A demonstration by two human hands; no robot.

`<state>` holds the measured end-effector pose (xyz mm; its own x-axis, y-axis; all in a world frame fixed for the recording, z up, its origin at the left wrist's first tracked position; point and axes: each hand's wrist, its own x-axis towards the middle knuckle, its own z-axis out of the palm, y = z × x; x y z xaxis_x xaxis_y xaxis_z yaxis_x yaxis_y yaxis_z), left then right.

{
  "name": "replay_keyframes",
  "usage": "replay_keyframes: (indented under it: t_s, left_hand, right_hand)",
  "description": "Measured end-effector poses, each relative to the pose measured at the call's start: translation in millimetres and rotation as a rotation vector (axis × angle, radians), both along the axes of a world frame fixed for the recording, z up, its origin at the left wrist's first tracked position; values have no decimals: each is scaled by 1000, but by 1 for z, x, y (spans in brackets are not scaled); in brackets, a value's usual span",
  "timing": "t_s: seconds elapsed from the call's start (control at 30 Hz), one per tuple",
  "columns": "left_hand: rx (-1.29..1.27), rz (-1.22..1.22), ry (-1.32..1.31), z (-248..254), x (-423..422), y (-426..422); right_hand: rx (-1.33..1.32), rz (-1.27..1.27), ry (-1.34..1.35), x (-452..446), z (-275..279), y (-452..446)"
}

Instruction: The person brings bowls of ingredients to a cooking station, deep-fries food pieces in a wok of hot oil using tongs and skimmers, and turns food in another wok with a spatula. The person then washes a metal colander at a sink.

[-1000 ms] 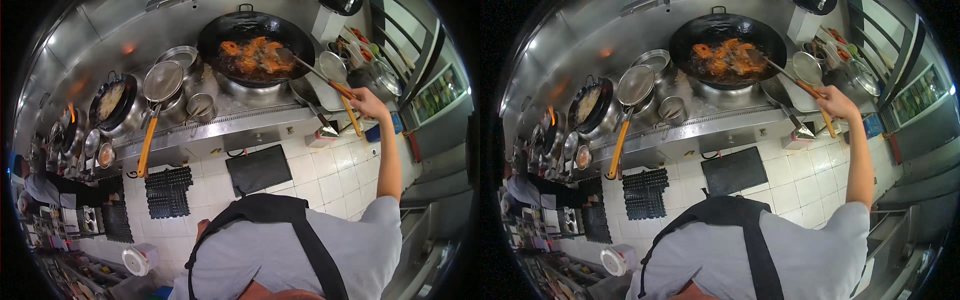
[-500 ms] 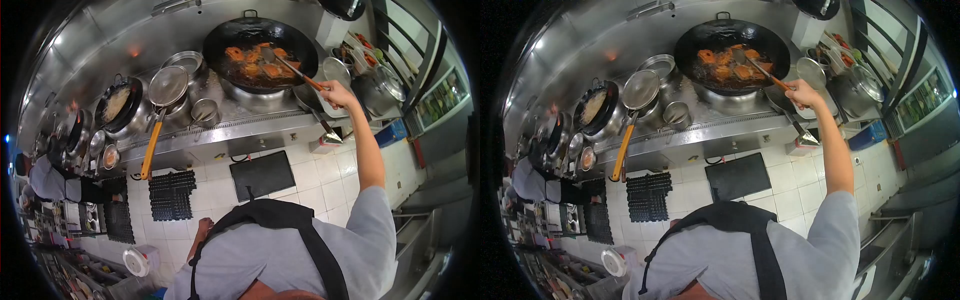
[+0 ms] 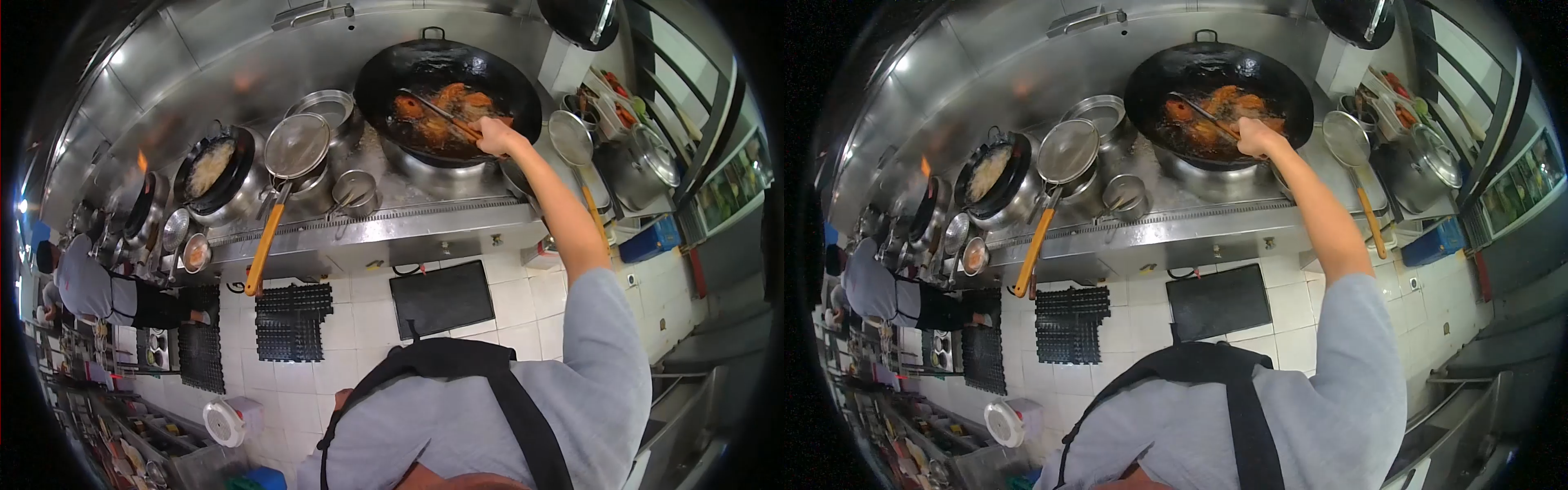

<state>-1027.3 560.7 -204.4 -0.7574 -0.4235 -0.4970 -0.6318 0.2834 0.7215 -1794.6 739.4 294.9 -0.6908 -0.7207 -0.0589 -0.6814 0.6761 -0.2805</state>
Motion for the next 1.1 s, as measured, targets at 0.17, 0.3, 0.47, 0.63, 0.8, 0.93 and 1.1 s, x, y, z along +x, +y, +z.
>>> replay_keyframes:
  t_s: [0.17,0.3,0.47,0.63,0.8,0.93,1.1]
  left_hand:
    - [-76,-9,-30,-13,10,4]
    - [-49,44,-41,-16,1,-1]
    - [32,185,-30,-20,-18,-15]
    - [-164,-174,48,-16,-39,-44]
    - [255,79,-14,19,-69,-53]
    - [279,58,36,16,-88,-46]
    - [248,146,146,20,-95,-21]
  right_hand:
    - [-63,107,129,41,40,72]
    - [-35,-233,-217,97,95,136]
    - [-118,-162,82,119,95,232]
    - [94,-341,8,166,133,243]
    - [-17,-297,94,106,51,247]
    - [-249,-525,-229,66,-2,209]
    - [-570,-516,-504,41,-15,179]
